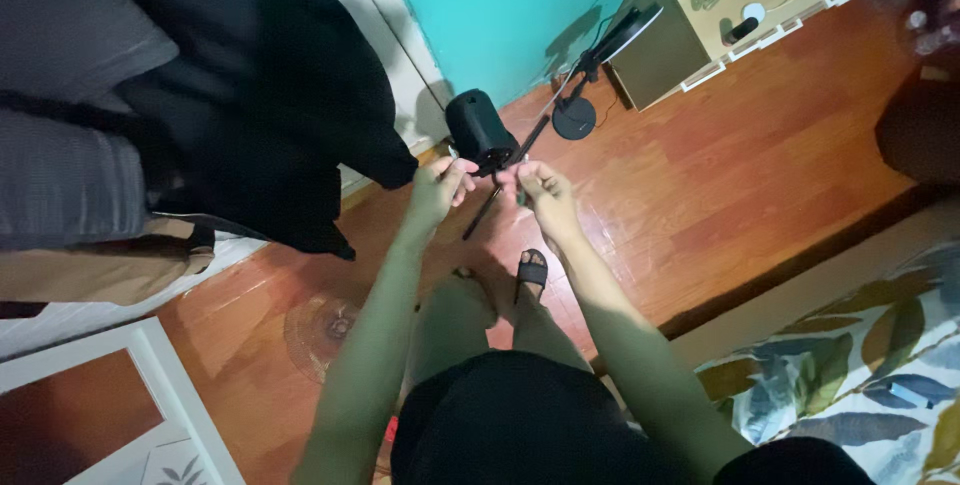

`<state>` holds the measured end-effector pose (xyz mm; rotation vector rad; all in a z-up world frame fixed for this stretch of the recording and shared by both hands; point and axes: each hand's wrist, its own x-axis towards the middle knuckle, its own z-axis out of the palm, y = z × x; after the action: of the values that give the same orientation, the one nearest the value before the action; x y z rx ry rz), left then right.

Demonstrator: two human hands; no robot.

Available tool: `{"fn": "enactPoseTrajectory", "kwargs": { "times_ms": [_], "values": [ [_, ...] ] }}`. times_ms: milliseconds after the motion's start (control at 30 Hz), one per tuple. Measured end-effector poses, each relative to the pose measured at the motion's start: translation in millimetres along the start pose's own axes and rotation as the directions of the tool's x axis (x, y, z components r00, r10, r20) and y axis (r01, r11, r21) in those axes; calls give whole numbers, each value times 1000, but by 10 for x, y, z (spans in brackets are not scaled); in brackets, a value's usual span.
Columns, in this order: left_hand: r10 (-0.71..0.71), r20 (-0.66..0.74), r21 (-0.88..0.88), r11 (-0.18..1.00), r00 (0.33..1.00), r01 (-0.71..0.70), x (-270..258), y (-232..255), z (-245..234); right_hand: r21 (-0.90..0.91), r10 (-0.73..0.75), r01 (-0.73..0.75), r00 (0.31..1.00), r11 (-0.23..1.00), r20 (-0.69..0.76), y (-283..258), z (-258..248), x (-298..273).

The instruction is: The person kneels on the floor and uses a small metal tool to adjust and tighten screws on the back of a black standing fan. They repeatedly rotate the fan head and manipulate the tool to secure components.

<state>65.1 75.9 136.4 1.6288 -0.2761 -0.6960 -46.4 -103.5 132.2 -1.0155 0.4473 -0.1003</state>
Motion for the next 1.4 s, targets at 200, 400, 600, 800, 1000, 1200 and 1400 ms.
{"fn": "enactPoseTrajectory", "kwargs": {
  "times_ms": [200,400,600,800,1000,1200,1400],
  "values": [
    [-45,71,55,998,996,41,-22,-18,17,-204,-117,95,988,974,-98,66,190,93],
    [372,309,160,887,875,-433,-36,174,-93,-236,-188,152,973,960,-135,-123,564,57],
    [128,463,-24,991,877,-132,43,275,-338,-150,-217,185,947,971,-237,-314,1046,-118],
    [165,477,8,981,863,-192,113,212,-432,-612,-540,250,766,750,-348,-116,1300,-344],
    [144,540,113,964,830,-241,4,267,-396,-275,-268,149,841,950,-471,236,1179,-362],
    [171,487,88,966,856,-243,39,250,-435,67,-361,461,769,885,-527,288,1018,-348],
    [152,282,-184,978,947,-102,309,199,-451,1,-250,299,798,954,-549,287,762,-225]
  ]
}}
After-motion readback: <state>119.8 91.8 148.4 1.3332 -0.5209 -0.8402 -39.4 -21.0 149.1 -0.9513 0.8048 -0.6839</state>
